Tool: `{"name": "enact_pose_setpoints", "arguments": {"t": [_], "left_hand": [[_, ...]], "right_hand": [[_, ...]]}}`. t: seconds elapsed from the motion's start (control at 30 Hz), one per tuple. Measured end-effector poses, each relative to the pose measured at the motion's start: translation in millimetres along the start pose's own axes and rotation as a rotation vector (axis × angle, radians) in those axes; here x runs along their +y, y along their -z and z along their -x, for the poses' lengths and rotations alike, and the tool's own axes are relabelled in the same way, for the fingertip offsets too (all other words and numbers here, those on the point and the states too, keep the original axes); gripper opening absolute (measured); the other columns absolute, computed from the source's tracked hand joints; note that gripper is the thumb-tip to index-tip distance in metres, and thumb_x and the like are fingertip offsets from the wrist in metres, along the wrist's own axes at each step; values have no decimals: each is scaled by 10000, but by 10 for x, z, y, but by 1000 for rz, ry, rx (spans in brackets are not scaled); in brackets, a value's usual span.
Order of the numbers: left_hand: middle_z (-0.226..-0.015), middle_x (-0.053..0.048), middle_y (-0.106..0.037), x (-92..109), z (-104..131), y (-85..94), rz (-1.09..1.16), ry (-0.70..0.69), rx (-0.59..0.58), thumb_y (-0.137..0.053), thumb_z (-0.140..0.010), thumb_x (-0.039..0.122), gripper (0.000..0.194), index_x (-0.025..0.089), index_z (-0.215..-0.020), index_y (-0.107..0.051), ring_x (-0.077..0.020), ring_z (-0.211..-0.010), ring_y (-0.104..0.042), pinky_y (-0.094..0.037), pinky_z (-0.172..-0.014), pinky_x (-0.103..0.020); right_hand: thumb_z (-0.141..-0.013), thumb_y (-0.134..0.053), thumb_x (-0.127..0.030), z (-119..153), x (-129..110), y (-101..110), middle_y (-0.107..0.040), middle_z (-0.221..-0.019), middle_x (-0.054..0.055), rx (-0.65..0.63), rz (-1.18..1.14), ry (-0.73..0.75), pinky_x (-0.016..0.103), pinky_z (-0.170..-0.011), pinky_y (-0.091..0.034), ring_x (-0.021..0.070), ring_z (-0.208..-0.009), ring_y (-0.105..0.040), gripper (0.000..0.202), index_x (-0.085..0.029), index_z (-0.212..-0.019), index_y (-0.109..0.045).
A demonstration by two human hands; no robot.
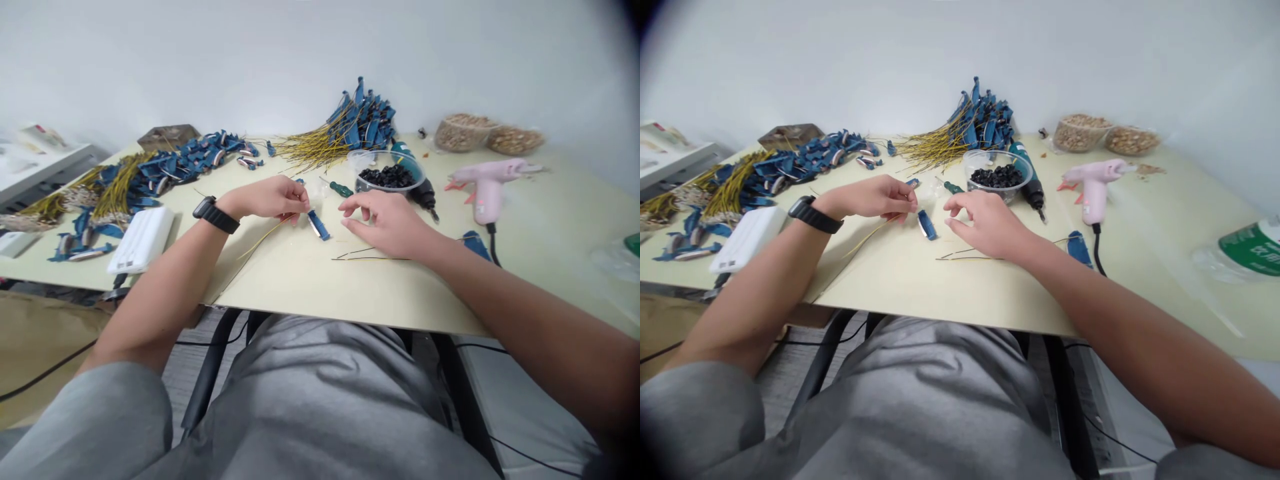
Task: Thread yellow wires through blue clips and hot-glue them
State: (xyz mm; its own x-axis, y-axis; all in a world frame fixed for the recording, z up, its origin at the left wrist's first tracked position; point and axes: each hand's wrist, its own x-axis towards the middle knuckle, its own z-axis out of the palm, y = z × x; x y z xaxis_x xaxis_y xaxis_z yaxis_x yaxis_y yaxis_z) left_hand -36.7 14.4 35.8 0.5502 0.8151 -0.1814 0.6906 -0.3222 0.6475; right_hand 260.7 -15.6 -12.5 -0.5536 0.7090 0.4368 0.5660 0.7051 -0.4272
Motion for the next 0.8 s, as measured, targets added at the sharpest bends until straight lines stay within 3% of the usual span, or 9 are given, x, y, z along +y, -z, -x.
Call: {"name": "enact_pose_setpoints", "arguments": {"t": [0.13, 0.23, 0.43, 0.63, 0.8], "left_hand": [[-828, -39, -764, 24, -36, -91, 108, -35, 9, -728, -1005, 331, 161, 176, -961, -736, -100, -566, -530, -432, -596, -266], [-773, -3, -679, 5, -62, -123, 79, -105, 48, -748, -990, 377, 196, 183, -956, -757, -98, -594, -478, -377, -603, -262], [-870, -26, -778, -103, -112, -98, -128, -132, 16, -746, -895, 455, 279, 199, -970, -826, -153, -735, -597, -459, -706, -279], [-782, -8, -735, -106, -112, -123, -107, -140, -60, -750, -920, 482, 287, 214, -987, -829, -140, -655, -575, -431, -655, -270], [-841, -19, -774, -79, -135, -205, -116, -197, -30, -744, -937, 496, 306, 216, -1007, -844, -148, -710, -597, -441, -688, -279]], "right_hand": [[-1006, -668, -310, 8, -25, -34, -828, -990, 101, 1, -18, 20, 371, -805, -463, 228, -788, -636, 298, -178, -1160, -886], [-996, -671, -306, 6, -33, -14, -815, -953, 100, 3, -21, 3, 372, -796, -455, 224, -765, -621, 274, -177, -1105, -887], [-976, -702, -311, -5, -48, 21, -786, -884, 73, -12, -46, -45, 367, -768, -438, 215, -727, -582, 252, -199, -1112, -884], [-987, -720, -351, -7, -38, -16, -769, -838, 51, -22, -86, -74, 357, -731, -412, 201, -701, -573, 244, -208, -1096, -886], [-998, -717, -331, -25, -27, -67, -780, -829, 50, -34, -99, -68, 352, -737, -392, 194, -705, -584, 226, -198, -1040, -894]]}}
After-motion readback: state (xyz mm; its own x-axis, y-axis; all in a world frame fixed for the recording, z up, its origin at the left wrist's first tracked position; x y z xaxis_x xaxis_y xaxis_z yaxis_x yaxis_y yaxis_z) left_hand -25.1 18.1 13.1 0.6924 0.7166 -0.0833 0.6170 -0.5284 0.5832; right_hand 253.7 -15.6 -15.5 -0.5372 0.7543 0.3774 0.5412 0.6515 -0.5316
